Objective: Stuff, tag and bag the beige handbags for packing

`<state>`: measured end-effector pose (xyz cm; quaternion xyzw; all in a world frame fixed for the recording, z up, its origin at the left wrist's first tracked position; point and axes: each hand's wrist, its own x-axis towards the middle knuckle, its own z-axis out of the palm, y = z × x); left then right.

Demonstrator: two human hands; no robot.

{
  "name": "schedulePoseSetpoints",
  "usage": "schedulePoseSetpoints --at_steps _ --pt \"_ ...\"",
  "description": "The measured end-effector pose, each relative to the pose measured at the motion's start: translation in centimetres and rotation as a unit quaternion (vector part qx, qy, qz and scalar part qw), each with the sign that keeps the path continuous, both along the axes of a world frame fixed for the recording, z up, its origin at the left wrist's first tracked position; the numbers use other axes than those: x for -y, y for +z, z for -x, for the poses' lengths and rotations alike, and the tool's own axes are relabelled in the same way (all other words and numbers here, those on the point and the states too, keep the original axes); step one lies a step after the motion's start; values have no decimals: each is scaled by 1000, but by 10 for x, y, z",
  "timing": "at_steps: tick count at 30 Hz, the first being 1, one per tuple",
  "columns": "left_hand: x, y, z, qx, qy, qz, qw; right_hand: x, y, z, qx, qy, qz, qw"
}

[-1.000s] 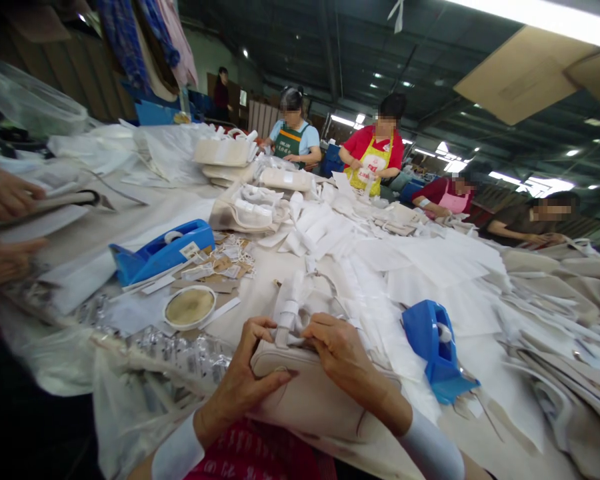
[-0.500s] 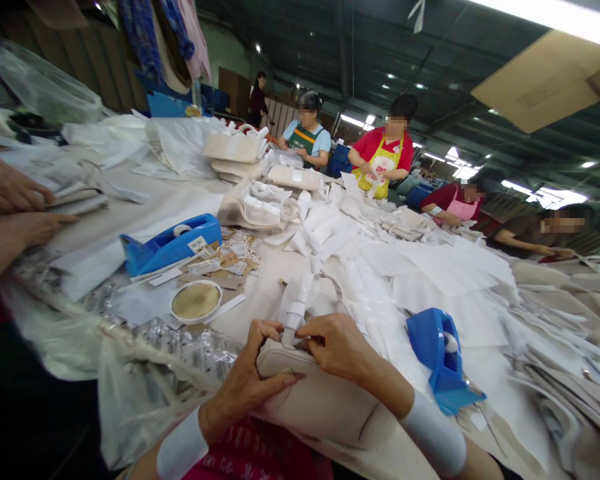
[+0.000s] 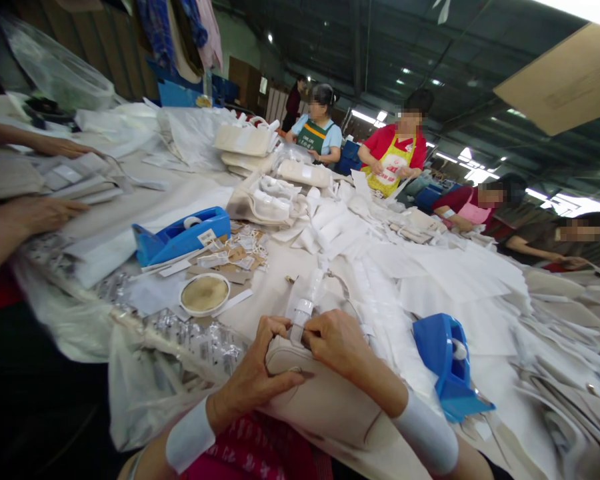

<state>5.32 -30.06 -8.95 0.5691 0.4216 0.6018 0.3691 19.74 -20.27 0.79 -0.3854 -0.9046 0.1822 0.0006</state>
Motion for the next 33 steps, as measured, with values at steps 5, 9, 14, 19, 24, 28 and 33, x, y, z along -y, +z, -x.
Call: schedulePoseSetpoints --at_steps 5,9,14,19,24,28,33 --pt "1 0 -2 13 -7 28 999 8 8 -33 -76 44 107 990" --pt "-1 3 -4 22 -8 26 999 28 -15 -71 -68 -11 -19 997" --pt "5 -1 13 100 8 5 995 45 -47 -91 -94 36 -213 972" --pt "12 -17 23 169 62 176 968 49 -50 -89 -138 40 -287 947" --pt "-14 -31 4 224 -76 169 957 53 -52 -90 -135 32 -289 947" --pt "-36 -40 -2 80 -2 193 978 49 -55 -88 -151 38 -278 948" --pt "-36 -31 3 54 126 144 980 45 -52 -77 -191 43 -267 943"
